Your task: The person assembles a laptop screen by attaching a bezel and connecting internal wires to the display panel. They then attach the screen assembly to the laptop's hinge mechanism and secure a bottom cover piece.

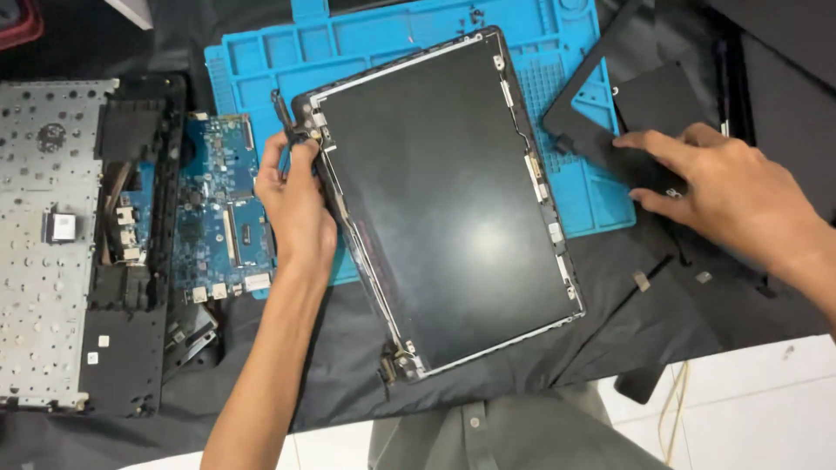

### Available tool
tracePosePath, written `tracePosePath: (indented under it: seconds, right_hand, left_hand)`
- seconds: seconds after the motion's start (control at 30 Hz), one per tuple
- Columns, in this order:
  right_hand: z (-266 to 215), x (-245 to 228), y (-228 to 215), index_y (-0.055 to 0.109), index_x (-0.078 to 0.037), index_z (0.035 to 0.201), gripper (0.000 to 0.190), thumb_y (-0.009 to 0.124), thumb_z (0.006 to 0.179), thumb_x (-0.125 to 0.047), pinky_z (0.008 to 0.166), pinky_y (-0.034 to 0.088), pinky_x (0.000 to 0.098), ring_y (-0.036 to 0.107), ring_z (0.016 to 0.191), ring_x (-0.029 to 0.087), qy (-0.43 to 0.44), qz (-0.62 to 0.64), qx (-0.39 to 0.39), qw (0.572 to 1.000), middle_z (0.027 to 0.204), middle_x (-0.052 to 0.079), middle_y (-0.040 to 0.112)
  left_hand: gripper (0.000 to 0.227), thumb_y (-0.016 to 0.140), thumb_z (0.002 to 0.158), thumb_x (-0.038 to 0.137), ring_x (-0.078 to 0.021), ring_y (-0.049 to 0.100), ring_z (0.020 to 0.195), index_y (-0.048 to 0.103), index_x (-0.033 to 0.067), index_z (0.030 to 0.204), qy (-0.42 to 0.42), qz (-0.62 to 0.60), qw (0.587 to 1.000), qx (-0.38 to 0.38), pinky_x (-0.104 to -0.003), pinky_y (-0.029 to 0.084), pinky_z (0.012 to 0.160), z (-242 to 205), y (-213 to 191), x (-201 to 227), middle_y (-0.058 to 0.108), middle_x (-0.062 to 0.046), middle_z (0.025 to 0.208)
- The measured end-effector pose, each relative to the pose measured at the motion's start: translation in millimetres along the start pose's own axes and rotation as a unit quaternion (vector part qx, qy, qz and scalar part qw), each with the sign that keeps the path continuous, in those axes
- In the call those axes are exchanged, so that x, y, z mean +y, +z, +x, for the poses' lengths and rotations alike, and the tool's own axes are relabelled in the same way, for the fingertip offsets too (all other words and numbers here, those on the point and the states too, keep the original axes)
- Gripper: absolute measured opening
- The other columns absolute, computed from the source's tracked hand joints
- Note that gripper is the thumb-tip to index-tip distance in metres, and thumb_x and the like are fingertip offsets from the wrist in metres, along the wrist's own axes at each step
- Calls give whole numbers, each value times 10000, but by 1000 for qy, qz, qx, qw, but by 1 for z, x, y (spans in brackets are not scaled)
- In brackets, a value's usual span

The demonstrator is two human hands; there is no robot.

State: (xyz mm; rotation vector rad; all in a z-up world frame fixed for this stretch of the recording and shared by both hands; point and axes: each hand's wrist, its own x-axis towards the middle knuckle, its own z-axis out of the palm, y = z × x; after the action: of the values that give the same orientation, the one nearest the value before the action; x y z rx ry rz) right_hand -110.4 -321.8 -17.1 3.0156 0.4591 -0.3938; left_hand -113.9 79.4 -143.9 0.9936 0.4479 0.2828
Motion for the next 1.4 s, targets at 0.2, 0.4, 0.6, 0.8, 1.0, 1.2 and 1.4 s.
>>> tracePosePath:
  seconds: [0.2, 0.4, 0.6, 0.8, 1.0, 1.2, 1.4]
  right_hand:
    - [7, -32, -27, 557, -337, 1494, 683, 778, 852, -405, 643, 595, 406, 692, 703, 276, 9, -52, 23, 998, 835, 96, 639]
    - [12, -110, -50, 557, -213, 1480, 740, 812, 798, -348, 587, 564, 383, 621, 598, 248, -63, 147, 59, 985, 784, 118, 604]
    - [35, -211, -55, 515, -191, 1437, 742, 825, 774, -314, 548, 510, 441, 623, 582, 309, -105, 259, 15, 960, 729, 147, 631]
    - [62, -247, -22, 531, -97, 1401, 663, 810, 826, -272, 581, 502, 467, 633, 631, 337, -205, 298, 57, 930, 754, 170, 627]
    - [66, -252, -18, 542, -88, 1388, 657, 812, 815, -265, 593, 509, 484, 644, 644, 358, -198, 288, 57, 935, 770, 187, 634]
    - [58, -243, -41, 532, -78, 1407, 695, 832, 805, -252, 594, 515, 475, 649, 645, 359, -170, 244, 80, 952, 806, 210, 634]
    - [62, -248, -30, 534, -61, 1376, 662, 819, 815, -268, 621, 523, 492, 666, 695, 390, -213, 255, 70, 941, 843, 216, 662]
  left_hand:
    - [168, 688, 947, 78, -10, 402, 501, 649, 126, 1103, -1, 9, 1000, 26, -216, 298, 422, 5, -15, -8, 568, 36, 713]
    - [145, 661, 930, 69, -45, 525, 516, 635, 133, 1057, -44, 1, 999, -6, -251, 411, 444, -1, -9, 13, 667, 6, 769]
    - [111, 649, 945, 43, -50, 564, 547, 606, 113, 1020, -41, 1, 998, -40, -248, 436, 470, 10, -21, 7, 679, -7, 799]
    - [94, 661, 961, 56, -20, 533, 552, 606, 109, 1016, -53, 4, 997, -58, -212, 411, 482, 8, -22, 14, 672, 8, 804]
    - [83, 661, 968, 45, -44, 610, 601, 612, 96, 1012, -79, -14, 993, -84, -223, 449, 506, 14, -27, 11, 678, -8, 813]
    - [96, 659, 958, 46, -45, 601, 584, 603, 109, 1002, -84, -11, 993, -78, -218, 438, 490, 12, -23, 14, 690, -1, 805]
    - [99, 667, 964, 46, -28, 573, 583, 604, 112, 1004, -84, 11, 994, -67, -207, 434, 492, 13, -25, 12, 664, 20, 800]
